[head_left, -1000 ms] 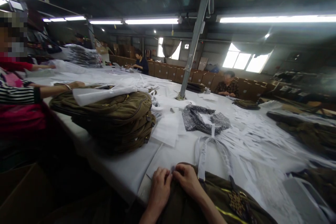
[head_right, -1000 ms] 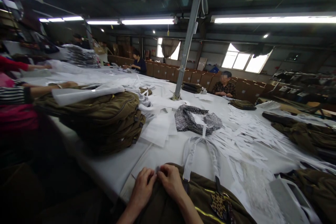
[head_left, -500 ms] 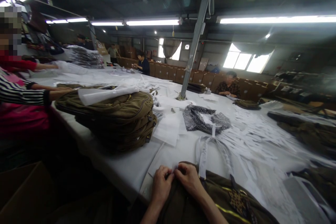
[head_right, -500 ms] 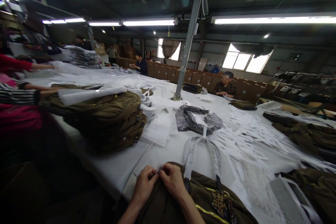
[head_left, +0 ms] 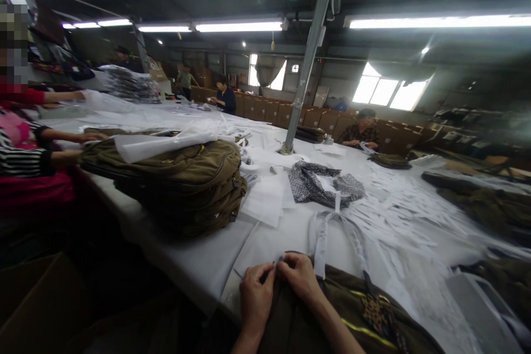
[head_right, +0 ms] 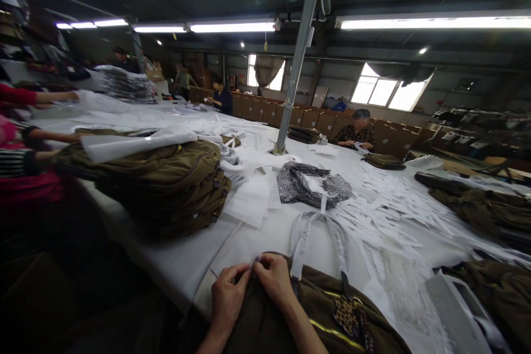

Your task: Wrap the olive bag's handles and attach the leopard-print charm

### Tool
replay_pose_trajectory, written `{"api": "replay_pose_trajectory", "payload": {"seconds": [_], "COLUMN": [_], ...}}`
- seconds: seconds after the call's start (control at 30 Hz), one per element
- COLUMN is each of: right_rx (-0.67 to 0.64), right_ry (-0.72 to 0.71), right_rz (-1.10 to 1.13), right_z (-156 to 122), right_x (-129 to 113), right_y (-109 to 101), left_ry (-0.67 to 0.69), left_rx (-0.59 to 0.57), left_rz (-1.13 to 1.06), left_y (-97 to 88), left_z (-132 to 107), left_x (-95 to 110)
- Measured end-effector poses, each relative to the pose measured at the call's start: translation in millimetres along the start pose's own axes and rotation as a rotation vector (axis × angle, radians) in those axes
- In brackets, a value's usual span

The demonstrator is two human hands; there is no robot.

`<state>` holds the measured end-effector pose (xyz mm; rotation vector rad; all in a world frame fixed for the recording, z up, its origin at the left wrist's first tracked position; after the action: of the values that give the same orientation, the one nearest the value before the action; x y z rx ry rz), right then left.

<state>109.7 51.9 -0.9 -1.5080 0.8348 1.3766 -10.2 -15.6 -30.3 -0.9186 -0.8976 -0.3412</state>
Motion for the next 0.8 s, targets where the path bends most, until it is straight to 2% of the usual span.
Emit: {"api": "replay_pose_trajectory", "payload": {"seconds": [0.1, 0.2, 0.33, 0.43, 0.5, 0.63, 0.7, 0.8], "right_rx": [-0.004, -0.015, -0.041, -0.075, -0.086, -0.064, -0.061, -0.074], "right_ry": [0.092, 0.186, 0.233, 0.229, 0.203, 0.141, 0.130, 0.114], "right_rz": [0.088, 0.178, 0.269, 0.307, 0.307, 0.288, 0.293, 0.298], "right_z": [2.5, 5.4, 7.7, 7.5, 7.0, 5.4, 3.9, 1.2], "right_x": [11.1, 23.5, 30.9, 31.2, 30.6, 29.4, 28.5, 25.5], "right_y": [1.9, 2.8, 1.9, 2.0, 2.5, 3.2, 3.5, 2.6], "left_ry": [0.183, 0.374, 0.470, 0.479, 0.475, 0.466, 0.387, 0.180], "left_rx": [0.017, -0.051, -0.158, -0.199, -0.181, -0.163, -0.157, -0.095], "left_rz": [0.106, 0.236, 0.406, 0.513, 0.560, 0.484, 0.354, 0.220], "left_y": [-3.1, -1.2, -0.6, -2.6, -4.5, -4.3, -4.3, -6.6], "left_z": [-5.4, -11.4, -19.4, -26.9, -30.6, -29.4, -21.7, -7.0], "left_x": [15.3, 29.6, 39.4, 45.4, 48.5, 45.8, 36.2, 16.0]}}
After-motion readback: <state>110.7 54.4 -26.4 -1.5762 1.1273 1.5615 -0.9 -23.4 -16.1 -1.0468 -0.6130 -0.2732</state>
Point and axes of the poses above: each hand's wrist, its own z-axis towards the middle knuckle, its own y-axis out of the palm, x = y × z, the point moved 6 cm from there along z, towards the middle knuckle, and after that the axes turned 13 degrees about z, right-handed, at the moved point
